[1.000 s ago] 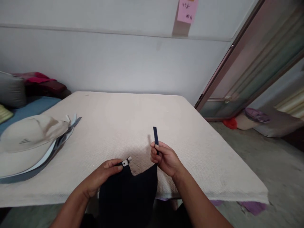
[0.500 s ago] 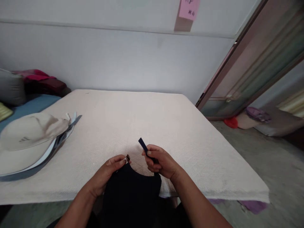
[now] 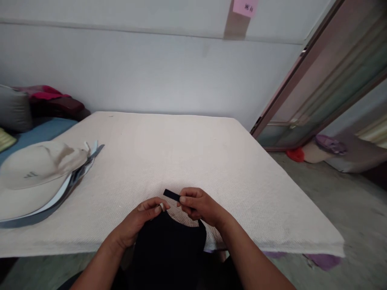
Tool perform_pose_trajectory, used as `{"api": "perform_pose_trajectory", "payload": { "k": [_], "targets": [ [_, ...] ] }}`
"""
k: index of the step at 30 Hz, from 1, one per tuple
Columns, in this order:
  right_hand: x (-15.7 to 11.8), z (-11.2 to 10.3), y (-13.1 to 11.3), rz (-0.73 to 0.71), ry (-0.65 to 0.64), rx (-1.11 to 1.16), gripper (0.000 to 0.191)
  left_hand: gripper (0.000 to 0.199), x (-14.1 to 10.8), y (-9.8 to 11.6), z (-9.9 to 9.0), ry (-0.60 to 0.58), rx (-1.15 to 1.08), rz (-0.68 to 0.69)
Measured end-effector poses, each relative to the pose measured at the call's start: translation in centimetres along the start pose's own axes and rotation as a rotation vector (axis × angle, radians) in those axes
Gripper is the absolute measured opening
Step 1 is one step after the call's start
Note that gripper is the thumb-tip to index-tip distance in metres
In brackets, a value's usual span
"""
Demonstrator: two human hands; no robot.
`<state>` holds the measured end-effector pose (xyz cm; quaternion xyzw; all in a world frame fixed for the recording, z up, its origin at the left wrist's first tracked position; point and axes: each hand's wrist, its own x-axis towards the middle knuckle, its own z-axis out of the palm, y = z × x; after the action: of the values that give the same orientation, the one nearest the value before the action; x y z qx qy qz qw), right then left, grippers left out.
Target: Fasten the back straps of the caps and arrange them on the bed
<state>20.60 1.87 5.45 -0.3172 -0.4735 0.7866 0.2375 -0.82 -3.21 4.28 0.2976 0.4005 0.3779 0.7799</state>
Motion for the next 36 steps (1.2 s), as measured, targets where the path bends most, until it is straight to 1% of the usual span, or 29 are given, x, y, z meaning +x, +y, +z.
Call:
{"api": "perform_pose_trajectory", "payload": {
  "k": [3,8,13,15,20,24,28,32,36],
  "targets": [
    [-0.01,-0.03,-0.01,0.019,-0.015,-0.038,0.018,0.012,-0.01,0.05,0.07,0.007,-0.010,-0.009],
    [-0.05,-0.16,0.14,0.037,-0.045,-0.031,0.014,0.024,0.15,-0.26,-0.19,0.066,-0.055,0.002],
    [-0.08,-0.39,0.28,-0.009,0.036,-0.037,0.011,0.025,0.12,-0.18,0.02,0.087,-0.057,-0.011],
    [-0.08,-0.51,0.33,-0.015,0.046,-0.026,0.011,0.025,0.06,-0.16,0.06,0.096,-0.038,-0.023],
    [-0.08,-0.64,0.52,0.050,-0.007,-0.045,0.010,0.031,0.10,-0.40,-0.18,0.174,-0.041,-0.048],
    [-0.02,-0.64,0.61,0.056,-0.022,-0.059,0.007,0.030,0.20,-0.49,-0.28,0.171,-0.037,-0.047],
    [-0.05,-0.68,0.52,0.060,-0.068,-0.096,0.007,0.030,0.09,-0.39,-0.11,0.180,-0.050,-0.049],
    [-0.14,-0.72,0.45,0.077,-0.074,-0.117,0.006,0.027,0.02,-0.32,0.02,0.169,-0.044,-0.048],
    [-0.17,-0.69,0.45,0.097,-0.095,-0.143,0.012,0.027,0.20,-0.40,-0.09,0.152,-0.007,-0.058]
  ]
}}
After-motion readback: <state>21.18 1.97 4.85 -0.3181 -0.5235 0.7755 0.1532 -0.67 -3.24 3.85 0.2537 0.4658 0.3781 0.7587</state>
